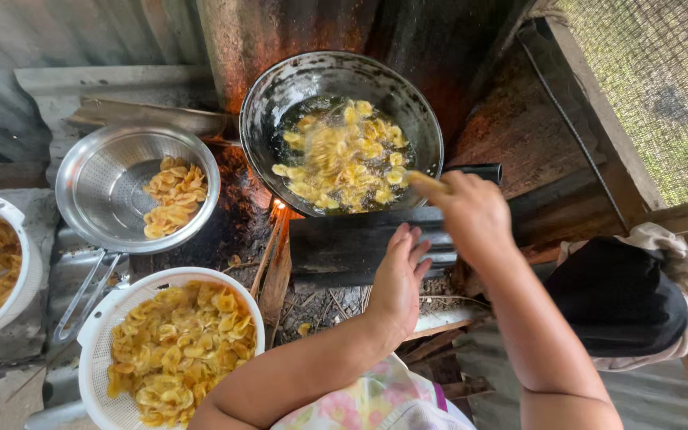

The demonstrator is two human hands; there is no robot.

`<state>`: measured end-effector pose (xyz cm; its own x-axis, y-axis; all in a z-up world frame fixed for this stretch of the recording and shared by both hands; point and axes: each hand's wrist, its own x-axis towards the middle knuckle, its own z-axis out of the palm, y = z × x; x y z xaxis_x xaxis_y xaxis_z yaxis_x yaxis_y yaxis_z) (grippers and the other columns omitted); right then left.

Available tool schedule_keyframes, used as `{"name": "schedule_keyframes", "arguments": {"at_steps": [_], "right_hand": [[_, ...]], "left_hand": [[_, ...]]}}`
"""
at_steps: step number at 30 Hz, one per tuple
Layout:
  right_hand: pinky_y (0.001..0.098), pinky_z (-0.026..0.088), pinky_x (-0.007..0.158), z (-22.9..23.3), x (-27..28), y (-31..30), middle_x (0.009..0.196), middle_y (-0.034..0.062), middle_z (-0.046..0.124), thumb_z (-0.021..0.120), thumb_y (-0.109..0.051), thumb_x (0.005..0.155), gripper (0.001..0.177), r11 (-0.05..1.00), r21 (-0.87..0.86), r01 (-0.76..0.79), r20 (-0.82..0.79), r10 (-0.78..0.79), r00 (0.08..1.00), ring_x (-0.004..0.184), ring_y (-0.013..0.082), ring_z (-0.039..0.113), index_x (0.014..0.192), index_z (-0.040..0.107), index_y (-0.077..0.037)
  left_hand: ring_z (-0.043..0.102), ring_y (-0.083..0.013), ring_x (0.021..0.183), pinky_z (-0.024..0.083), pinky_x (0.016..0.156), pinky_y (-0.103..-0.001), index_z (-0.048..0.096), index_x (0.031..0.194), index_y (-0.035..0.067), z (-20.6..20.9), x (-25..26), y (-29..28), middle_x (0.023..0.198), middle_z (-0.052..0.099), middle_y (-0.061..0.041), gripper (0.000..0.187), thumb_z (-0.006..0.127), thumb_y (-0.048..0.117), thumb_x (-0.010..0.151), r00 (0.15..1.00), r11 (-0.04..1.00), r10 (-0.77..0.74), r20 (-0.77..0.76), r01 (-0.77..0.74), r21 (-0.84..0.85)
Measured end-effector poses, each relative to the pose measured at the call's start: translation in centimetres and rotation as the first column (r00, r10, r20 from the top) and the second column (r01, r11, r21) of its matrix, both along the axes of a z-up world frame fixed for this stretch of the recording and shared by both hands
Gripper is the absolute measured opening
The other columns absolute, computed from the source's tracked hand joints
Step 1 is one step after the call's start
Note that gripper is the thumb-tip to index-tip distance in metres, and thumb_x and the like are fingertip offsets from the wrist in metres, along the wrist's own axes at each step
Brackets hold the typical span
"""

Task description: The person removes fried banana chips from a pan of oil using a skimmer and transfers them into a metal strainer. They then drop more sliced bananas into the hot oil by hand and stir them with the skimmer.

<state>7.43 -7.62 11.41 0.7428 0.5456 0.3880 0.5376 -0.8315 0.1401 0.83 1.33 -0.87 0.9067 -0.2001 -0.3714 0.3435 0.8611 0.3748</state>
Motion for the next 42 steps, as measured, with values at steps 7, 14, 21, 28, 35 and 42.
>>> {"name": "schedule_keyframes", "arguments": {"at_steps": [7,14,21,28,35,42], "right_hand": [[0.0409,0.050,0.073,1.5,-0.4,-0.3,0.090,0.0050,0.063,0.064,-0.007,0.084,0.052,0.999,0.032,0.028,0.027,-0.029,0.999,0.084,0.0274,0.064,0.131,0.074,-0.027],[0.0426,0.051,0.069,-0.1,0.8,-0.2,0.083,0.0041,0.061,0.067,-0.012,0.078,0.052,0.993,0.015,-0.118,-0.043,0.118,0.992,0.080,0.0273,0.066,0.128,0.074,-0.024],[0.0420,0.053,0.070,4.6,-1.2,-6.9,0.090,0.0042,0.065,0.064,-0.005,0.084,0.053,0.985,0.166,0.040,-0.079,-0.027,0.996,0.081,0.0278,0.067,0.129,0.072,-0.031],[0.0444,0.052,0.062,-2.1,2.8,-2.8,0.083,0.0084,0.061,0.065,-0.006,0.088,0.048,0.987,0.143,0.066,-0.092,-0.053,0.994,0.072,0.0312,0.064,0.129,0.075,-0.030],[0.0409,0.053,0.064,3.0,-5.4,-9.0,0.088,0.0064,0.068,0.071,-0.013,0.085,0.047,0.979,0.157,0.129,-0.158,-0.104,0.982,0.077,0.0285,0.069,0.130,0.073,-0.028],[0.0399,0.054,0.066,-1.3,-3.3,-7.1,0.084,0.0065,0.066,0.071,-0.008,0.082,0.052,0.983,0.133,0.127,-0.230,-0.095,0.969,0.077,0.0279,0.069,0.128,0.075,-0.032]], "left_hand": [[0.045,-0.0207,0.141,0.032,0.116,-0.038,0.030,0.159,0.010,0.4,0.5,-1.2,0.160,0.041,-0.008,0.069,0.046,0.045,0.101,0.999,1.000,-0.002,0.040,0.002,-0.021],[0.045,-0.0208,0.135,0.030,0.115,-0.041,0.028,0.160,0.012,1.0,0.6,-0.7,0.161,0.040,-0.010,0.071,0.041,0.050,0.102,0.997,0.992,0.075,0.025,-0.072,-0.099],[0.042,-0.0226,0.143,0.029,0.120,-0.042,0.025,0.160,0.008,1.5,0.0,-2.3,0.163,0.037,-0.010,0.068,0.041,0.041,0.103,0.988,0.999,0.043,0.145,-0.042,-0.014],[0.041,-0.0215,0.143,0.029,0.116,-0.042,0.026,0.160,0.009,0.8,0.5,-5.3,0.161,0.038,-0.011,0.066,0.041,0.039,0.103,0.980,0.994,0.104,0.172,-0.109,0.019],[0.044,-0.0189,0.142,0.032,0.117,-0.038,0.028,0.159,0.010,0.4,0.7,-7.0,0.158,0.042,-0.003,0.064,0.041,0.040,0.104,0.993,0.996,0.072,0.089,-0.076,0.042],[0.044,-0.0210,0.137,0.034,0.113,-0.039,0.029,0.161,0.006,-0.1,0.8,-8.8,0.156,0.041,-0.013,0.068,0.043,0.040,0.104,0.991,0.998,0.040,0.127,-0.044,0.033]]}}
